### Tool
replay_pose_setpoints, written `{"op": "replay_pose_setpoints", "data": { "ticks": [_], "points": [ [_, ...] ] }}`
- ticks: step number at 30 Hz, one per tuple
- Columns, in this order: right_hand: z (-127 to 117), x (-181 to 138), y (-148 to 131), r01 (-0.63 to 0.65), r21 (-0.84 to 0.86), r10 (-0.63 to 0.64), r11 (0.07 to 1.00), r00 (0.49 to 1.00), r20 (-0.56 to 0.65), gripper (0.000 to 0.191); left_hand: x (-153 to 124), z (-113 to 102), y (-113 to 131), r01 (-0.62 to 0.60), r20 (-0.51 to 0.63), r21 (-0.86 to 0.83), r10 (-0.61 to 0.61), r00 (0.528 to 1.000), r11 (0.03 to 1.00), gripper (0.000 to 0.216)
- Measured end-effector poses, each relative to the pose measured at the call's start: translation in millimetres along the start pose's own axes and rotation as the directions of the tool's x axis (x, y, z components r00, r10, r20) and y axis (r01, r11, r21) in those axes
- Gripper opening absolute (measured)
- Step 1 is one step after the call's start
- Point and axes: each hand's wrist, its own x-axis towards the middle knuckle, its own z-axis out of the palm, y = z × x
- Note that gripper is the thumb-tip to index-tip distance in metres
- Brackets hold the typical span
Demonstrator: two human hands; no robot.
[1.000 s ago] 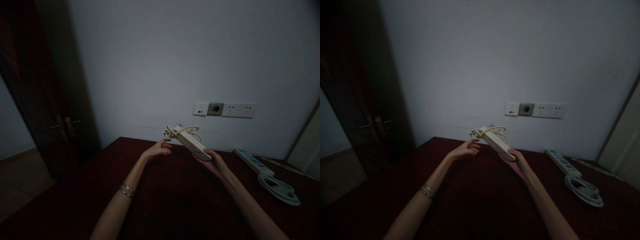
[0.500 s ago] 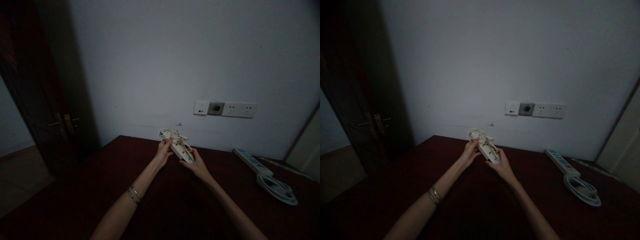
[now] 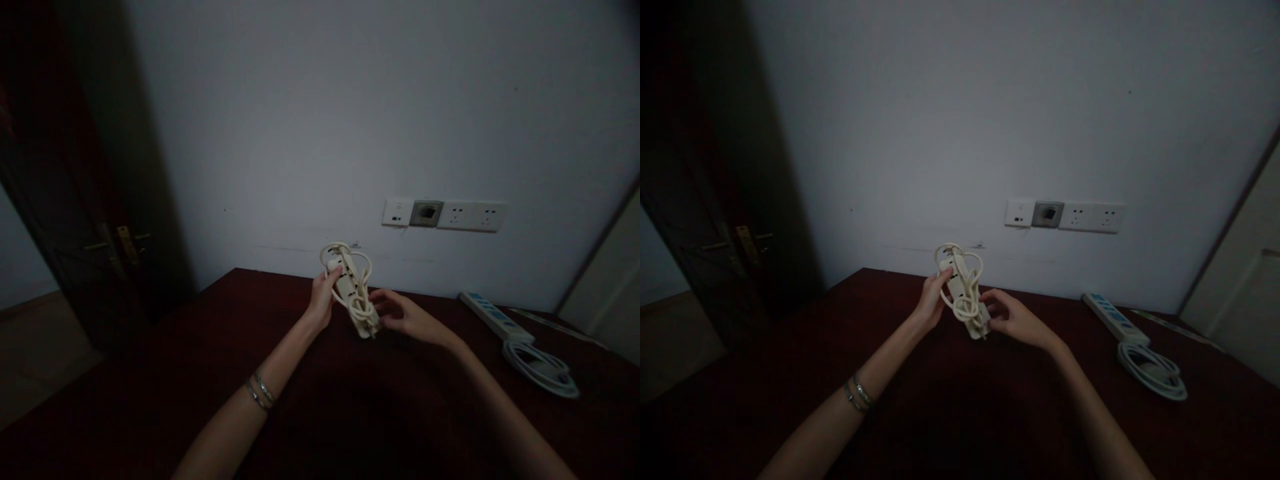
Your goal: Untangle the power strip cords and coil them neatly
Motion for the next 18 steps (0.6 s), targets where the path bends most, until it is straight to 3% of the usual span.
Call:
{"op": "replay_pose_setpoints", "data": {
  "ticks": [5,10,15,18],
  "points": [
    [-30.0,-14.1,-35.4,0.041,-0.058,-0.054,0.997,0.97,-0.237,0.023,-7.0,4.4,9.0,-0.249,0.191,0.204,0.21,0.959,0.947,0.026],
    [-27.8,-19.1,-58.3,0.081,-0.145,-0.144,0.986,0.852,-0.502,0.03,-20.9,9.6,9.6,-0.329,0.401,0.326,0.186,0.897,0.886,0.026],
    [-20.4,-19.5,-61.1,0.084,-0.38,-0.295,0.921,0.786,-0.542,0.031,-28.8,13.4,3.2,-0.411,0.508,0.406,0.173,0.844,0.816,0.025],
    [-19.1,-17.5,-58.8,0.062,-0.428,-0.313,0.902,0.775,-0.549,0.03,-28.2,13.7,-0.4,-0.413,0.512,0.412,0.168,0.842,0.812,0.026]
  ]
}}
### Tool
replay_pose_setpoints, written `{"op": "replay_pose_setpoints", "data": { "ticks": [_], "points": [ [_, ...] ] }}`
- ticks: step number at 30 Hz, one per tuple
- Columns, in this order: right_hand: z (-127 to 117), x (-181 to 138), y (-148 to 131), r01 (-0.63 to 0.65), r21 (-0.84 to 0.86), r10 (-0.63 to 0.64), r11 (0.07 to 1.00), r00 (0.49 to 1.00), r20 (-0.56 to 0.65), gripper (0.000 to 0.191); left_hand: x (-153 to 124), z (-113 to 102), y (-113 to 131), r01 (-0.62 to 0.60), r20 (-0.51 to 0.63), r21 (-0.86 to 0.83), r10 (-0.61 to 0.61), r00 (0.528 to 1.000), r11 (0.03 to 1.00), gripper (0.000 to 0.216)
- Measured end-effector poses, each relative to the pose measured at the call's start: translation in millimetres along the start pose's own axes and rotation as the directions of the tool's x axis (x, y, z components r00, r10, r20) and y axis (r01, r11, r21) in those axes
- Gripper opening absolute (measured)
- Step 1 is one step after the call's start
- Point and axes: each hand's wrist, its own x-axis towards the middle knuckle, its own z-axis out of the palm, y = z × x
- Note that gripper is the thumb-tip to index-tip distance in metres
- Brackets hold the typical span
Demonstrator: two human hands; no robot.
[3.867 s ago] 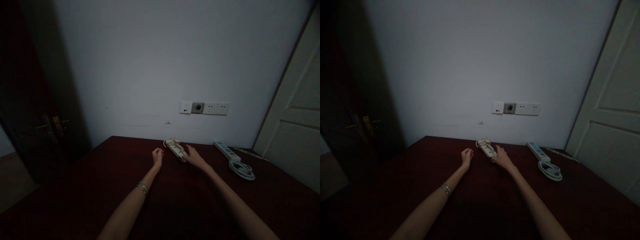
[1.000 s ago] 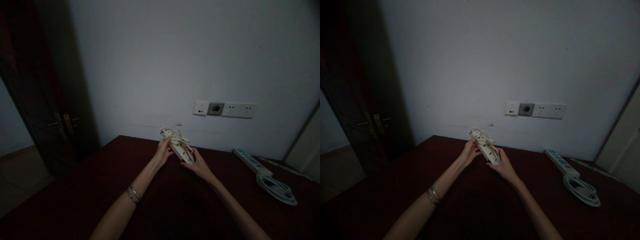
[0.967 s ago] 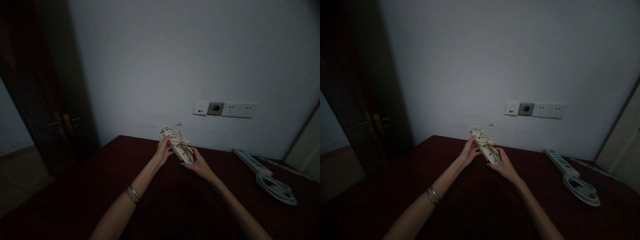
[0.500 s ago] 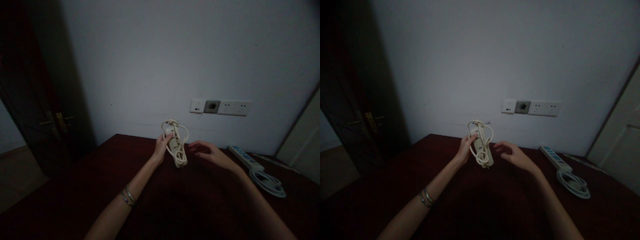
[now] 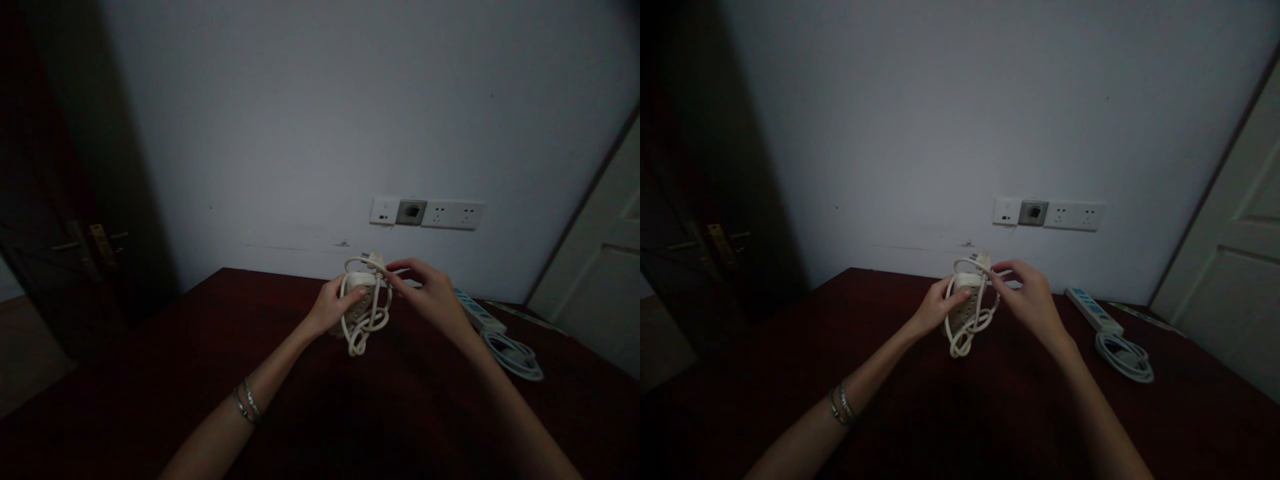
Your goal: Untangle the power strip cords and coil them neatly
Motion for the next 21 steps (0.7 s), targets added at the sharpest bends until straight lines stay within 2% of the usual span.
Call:
{"op": "replay_pose_setpoints", "data": {
  "ticks": [8,14,17,21],
  "points": [
    [15.1,0.7,12.8,-0.072,0.126,0.072,0.989,0.997,0.007,0.036,-0.2,0.8,-12.0,0.071,-0.011,-0.066,-0.072,0.997,0.995,0.028],
    [23.5,0.4,18.5,-0.088,0.118,0.094,0.989,0.994,-0.054,0.042,-0.8,1.3,-17.2,0.103,0.015,-0.154,-0.102,0.995,0.983,0.031],
    [27.7,-0.5,18.1,-0.123,0.127,0.134,0.984,0.988,-0.083,0.046,-0.8,2.0,-18.5,0.118,0.02,-0.182,-0.117,0.993,0.976,0.033],
    [32.6,-2.6,12.9,-0.222,0.171,0.234,0.96,0.971,-0.053,0.055,-0.2,3.5,-22.0,0.144,0.015,-0.191,-0.143,0.99,0.971,0.038]
  ]
}}
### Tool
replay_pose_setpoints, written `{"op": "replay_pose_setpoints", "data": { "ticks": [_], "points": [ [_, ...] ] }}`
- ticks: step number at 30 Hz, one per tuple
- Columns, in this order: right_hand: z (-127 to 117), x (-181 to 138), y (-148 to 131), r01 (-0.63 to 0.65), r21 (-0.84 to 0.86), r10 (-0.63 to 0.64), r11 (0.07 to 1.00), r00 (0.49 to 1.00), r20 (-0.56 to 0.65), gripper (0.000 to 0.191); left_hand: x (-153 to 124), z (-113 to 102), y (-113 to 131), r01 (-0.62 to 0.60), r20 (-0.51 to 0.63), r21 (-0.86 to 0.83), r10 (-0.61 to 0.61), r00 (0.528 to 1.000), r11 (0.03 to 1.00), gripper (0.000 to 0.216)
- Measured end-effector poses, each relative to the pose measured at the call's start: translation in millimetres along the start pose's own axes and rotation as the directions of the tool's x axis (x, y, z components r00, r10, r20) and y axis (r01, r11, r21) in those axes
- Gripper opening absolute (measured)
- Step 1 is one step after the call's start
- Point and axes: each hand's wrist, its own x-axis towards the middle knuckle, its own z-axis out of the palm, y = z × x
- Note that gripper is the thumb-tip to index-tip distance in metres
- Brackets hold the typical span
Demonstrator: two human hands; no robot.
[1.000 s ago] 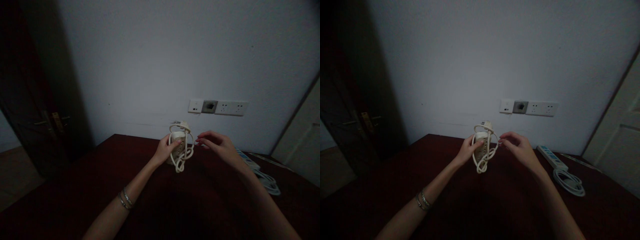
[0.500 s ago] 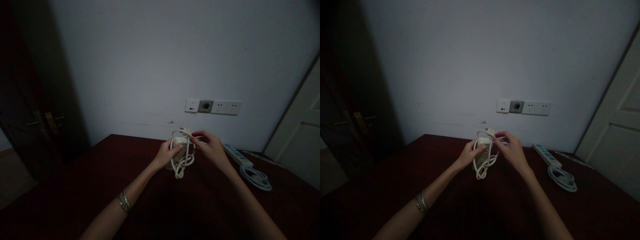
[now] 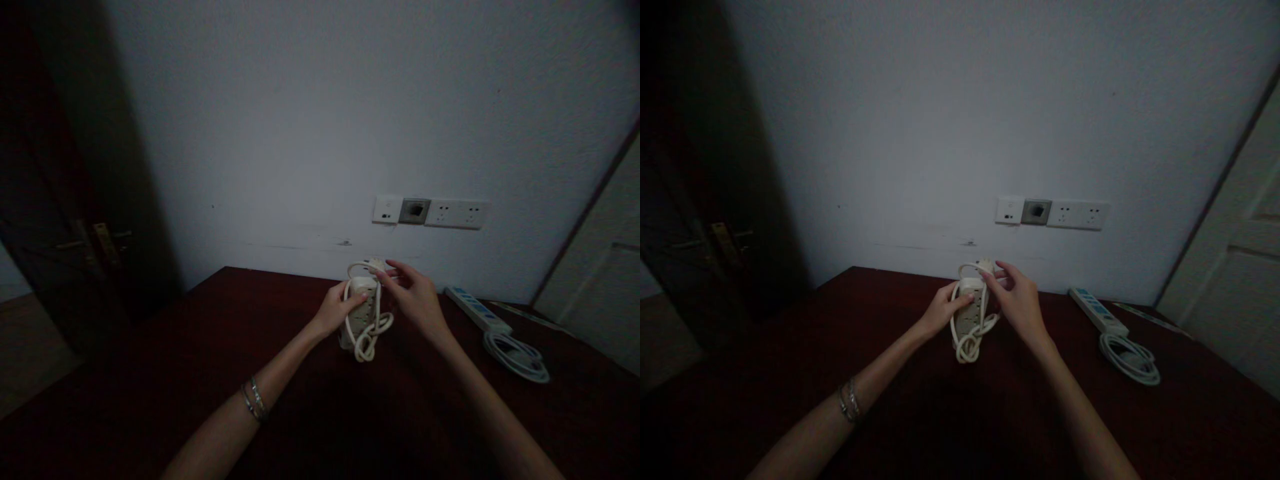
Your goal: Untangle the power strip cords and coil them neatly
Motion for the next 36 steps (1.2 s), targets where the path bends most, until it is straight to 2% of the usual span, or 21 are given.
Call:
{"op": "replay_pose_setpoints", "data": {
  "ticks": [4,17,22,24,26,28,32,36],
  "points": [
    [1.9,-2.6,-3.4,-0.061,0.001,0.06,0.998,0.998,0.028,0.056,1.4,-0.4,-3.5,0.006,0.011,0.018,-0.006,1.0,1.0,0.04],
    [3.9,-0.6,10.3,-0.03,-0.042,0.031,0.999,0.999,0.037,0.056,4.6,-9.2,-10.7,-0.014,0.095,0.098,0.005,0.996,0.995,0.04],
    [3.3,-0.7,10.0,0.052,-0.148,-0.052,0.988,0.999,0.006,0.05,8.9,-22.2,1.3,0.002,0.296,0.281,-0.088,0.951,0.96,0.048],
    [3.9,-0.3,10.4,0.085,-0.164,-0.087,0.983,0.996,0.0,0.048,11.2,-28.1,8.4,-0.011,0.264,0.37,-0.094,0.96,0.929,0.05],
    [4.8,-0.1,10.7,0.105,-0.167,-0.107,0.98,0.994,0.0,0.046,14.0,-30.2,15.1,-0.033,0.168,0.426,-0.043,0.985,0.904,0.046],
    [5.5,-0.1,10.3,0.116,-0.168,-0.117,0.979,0.993,0.002,0.045,17.4,-27.9,20.5,-0.097,0.119,0.461,0.047,0.992,0.882,0.04],
    [6.0,-0.8,9.1,0.13,-0.154,-0.131,0.979,0.991,0.007,0.044,24.8,-20.0,27.7,-0.259,0.135,0.575,0.222,0.966,0.776,0.033],
    [6.3,-1.2,9.2,0.161,-0.167,-0.161,0.973,0.987,0.017,0.042,30.4,-21.3,27.0,-0.311,0.194,0.659,0.245,0.95,0.685,0.031]
  ]
}}
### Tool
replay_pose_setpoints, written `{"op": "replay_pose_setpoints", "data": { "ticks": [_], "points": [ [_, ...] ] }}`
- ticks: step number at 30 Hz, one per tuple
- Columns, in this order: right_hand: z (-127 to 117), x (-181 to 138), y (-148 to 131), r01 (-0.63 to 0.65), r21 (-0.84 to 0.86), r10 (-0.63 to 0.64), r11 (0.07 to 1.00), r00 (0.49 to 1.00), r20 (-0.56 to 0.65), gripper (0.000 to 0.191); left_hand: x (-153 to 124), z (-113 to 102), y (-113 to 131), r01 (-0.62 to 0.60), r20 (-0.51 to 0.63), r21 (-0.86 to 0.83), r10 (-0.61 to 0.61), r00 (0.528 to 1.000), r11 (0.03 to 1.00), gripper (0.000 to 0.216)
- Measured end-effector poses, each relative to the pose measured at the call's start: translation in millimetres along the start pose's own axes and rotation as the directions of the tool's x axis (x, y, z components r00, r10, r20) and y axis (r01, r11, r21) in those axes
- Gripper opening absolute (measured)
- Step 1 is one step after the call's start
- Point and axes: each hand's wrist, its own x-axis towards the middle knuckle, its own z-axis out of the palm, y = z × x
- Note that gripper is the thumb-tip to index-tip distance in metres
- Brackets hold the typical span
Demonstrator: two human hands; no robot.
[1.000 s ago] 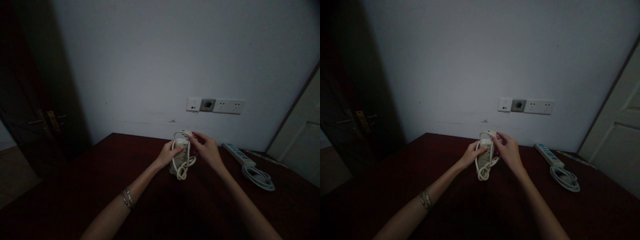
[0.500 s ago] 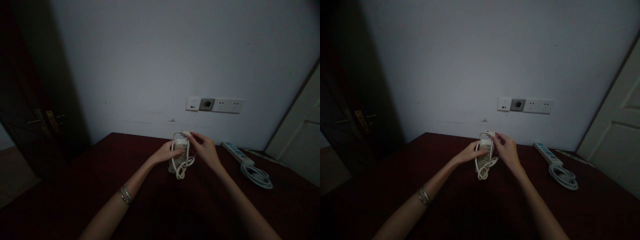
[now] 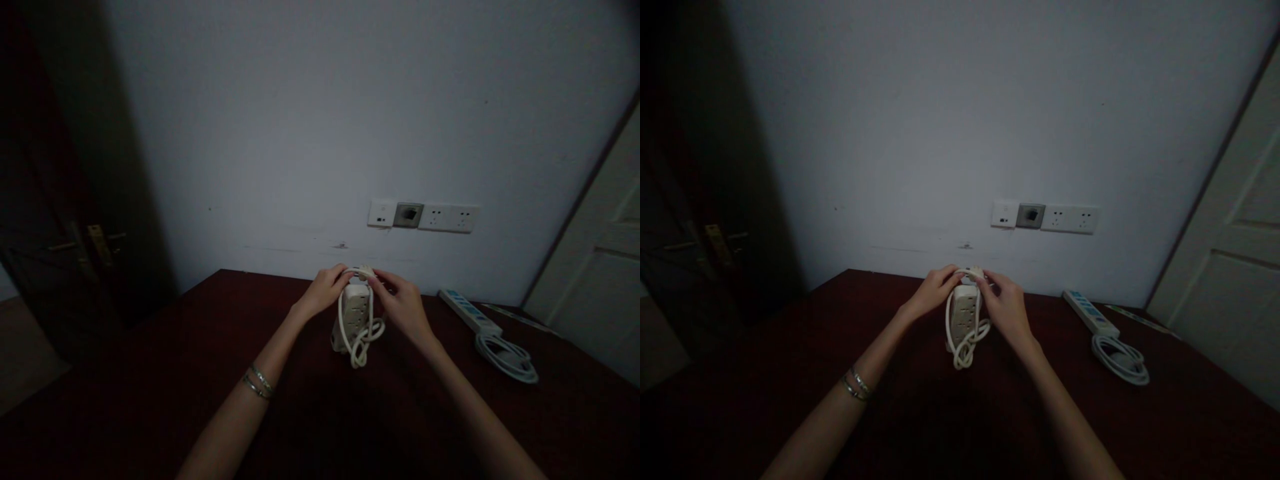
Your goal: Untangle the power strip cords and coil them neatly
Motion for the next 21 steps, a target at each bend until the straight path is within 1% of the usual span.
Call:
{"op": "replay_pose_setpoints", "data": {
  "ticks": [2,4,6,8,10,12,14,18,21],
  "points": [
    [0.3,-0.2,-0.1,0.02,-0.003,-0.02,1.0,1.0,0.002,0.041,-0.3,1.8,-4.3,0.012,-0.013,-0.013,-0.012,1.0,1.0,0.029],
    [0.6,-0.6,-0.5,0.031,0.003,-0.031,1.0,1.0,0.002,0.04,-1.7,5.6,-8.4,0.047,-0.067,-0.059,-0.051,0.996,0.997,0.026],
    [0.6,-1.0,-1.3,0.034,0.007,-0.034,0.999,0.999,-0.001,0.04,-2.8,9.8,-11.1,0.058,-0.131,-0.103,-0.071,0.989,0.993,0.028],
    [0.4,-1.3,-2.2,0.021,0.02,-0.02,1.0,1.0,-0.007,0.04,-3.1,12.4,-12.2,0.009,-0.184,-0.102,-0.028,0.983,0.995,0.035],
    [0.2,-1.3,-3.4,-0.004,0.052,0.005,0.999,1.0,-0.007,0.04,-2.5,13.0,-11.8,-0.075,-0.21,-0.08,0.057,0.976,0.994,0.037],
    [0.0,-1.0,-4.3,-0.038,0.094,0.038,0.995,0.999,0.006,0.039,-1.6,12.7,-10.5,-0.135,-0.193,-0.096,0.115,0.974,0.986,0.035],
    [0.0,-0.5,-4.7,-0.07,0.133,0.068,0.989,0.997,0.021,0.038,-1.0,13.1,-9.1,-0.145,-0.161,-0.164,0.119,0.98,0.976,0.034],
    [0.5,0.3,-4.4,-0.108,0.19,0.1,0.976,0.994,0.054,0.037,-0.5,16.1,-8.2,-0.088,-0.148,-0.329,0.041,0.988,0.94,0.032],
    [1.0,-0.4,-6.0,-0.144,0.15,0.131,0.978,0.987,0.091,0.041,-0.3,16.0,-8.5,-0.018,-0.126,-0.405,-0.036,0.991,0.914,0.034]
  ]
}}
